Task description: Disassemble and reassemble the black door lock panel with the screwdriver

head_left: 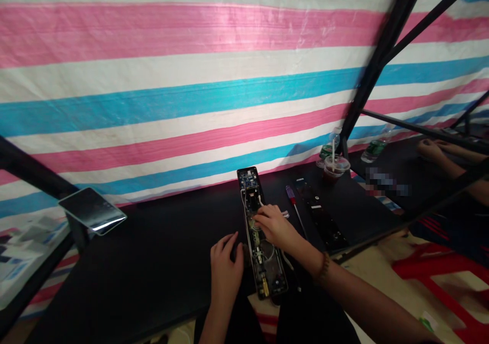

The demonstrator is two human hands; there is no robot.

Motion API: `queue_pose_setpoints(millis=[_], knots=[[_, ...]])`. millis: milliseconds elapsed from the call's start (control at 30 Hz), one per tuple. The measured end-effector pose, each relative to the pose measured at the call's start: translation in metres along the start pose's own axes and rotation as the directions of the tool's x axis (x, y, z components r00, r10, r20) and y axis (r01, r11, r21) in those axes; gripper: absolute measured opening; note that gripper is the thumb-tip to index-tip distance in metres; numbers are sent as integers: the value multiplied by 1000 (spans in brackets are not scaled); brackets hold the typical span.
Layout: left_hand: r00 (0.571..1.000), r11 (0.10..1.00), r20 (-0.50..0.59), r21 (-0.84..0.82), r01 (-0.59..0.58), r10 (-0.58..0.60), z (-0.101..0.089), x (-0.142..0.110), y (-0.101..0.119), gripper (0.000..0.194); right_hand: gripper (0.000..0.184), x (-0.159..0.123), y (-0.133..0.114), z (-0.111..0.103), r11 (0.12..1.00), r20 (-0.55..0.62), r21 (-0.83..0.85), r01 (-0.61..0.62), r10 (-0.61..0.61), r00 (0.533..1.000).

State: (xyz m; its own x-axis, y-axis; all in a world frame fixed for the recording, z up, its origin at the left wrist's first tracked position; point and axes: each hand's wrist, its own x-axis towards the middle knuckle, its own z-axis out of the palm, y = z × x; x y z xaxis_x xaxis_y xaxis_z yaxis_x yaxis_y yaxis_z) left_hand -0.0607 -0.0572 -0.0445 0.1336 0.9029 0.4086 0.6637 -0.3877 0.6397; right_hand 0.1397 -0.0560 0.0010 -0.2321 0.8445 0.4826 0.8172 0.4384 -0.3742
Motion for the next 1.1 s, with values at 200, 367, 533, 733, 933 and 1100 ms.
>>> queue_pose_setpoints(millis=[200, 367, 533, 733, 933, 1100], knots=[[993, 993, -9, 33, -114, 114, -14, 95, 46, 31, 23, -38, 34, -6, 952, -393, 167, -257, 303, 868], [961, 907, 270, 388, -165, 59, -5, 154, 73, 27, 17, -80, 55, 3, 881, -209, -26, -472, 457, 864], [946, 882, 323, 447, -150, -3, 4, 162, 76, 28, 21, -62, 27, 3, 889, -353, 53, -454, 442, 825], [954, 890, 299, 440, -118, -21, 11, 148, 82, 27, 20, 14, -20, 15, 956, -170, -41, -289, 279, 945], [982, 940, 184, 340, -20, -46, 8, 140, 83, 26, 21, 26, -9, 29, 936, -148, -5, -353, 348, 926], [990, 984, -17, 113, 138, -137, 8, 98, 66, 39, 17, 31, -3, 35, 928, -149, -36, -370, 361, 921]])
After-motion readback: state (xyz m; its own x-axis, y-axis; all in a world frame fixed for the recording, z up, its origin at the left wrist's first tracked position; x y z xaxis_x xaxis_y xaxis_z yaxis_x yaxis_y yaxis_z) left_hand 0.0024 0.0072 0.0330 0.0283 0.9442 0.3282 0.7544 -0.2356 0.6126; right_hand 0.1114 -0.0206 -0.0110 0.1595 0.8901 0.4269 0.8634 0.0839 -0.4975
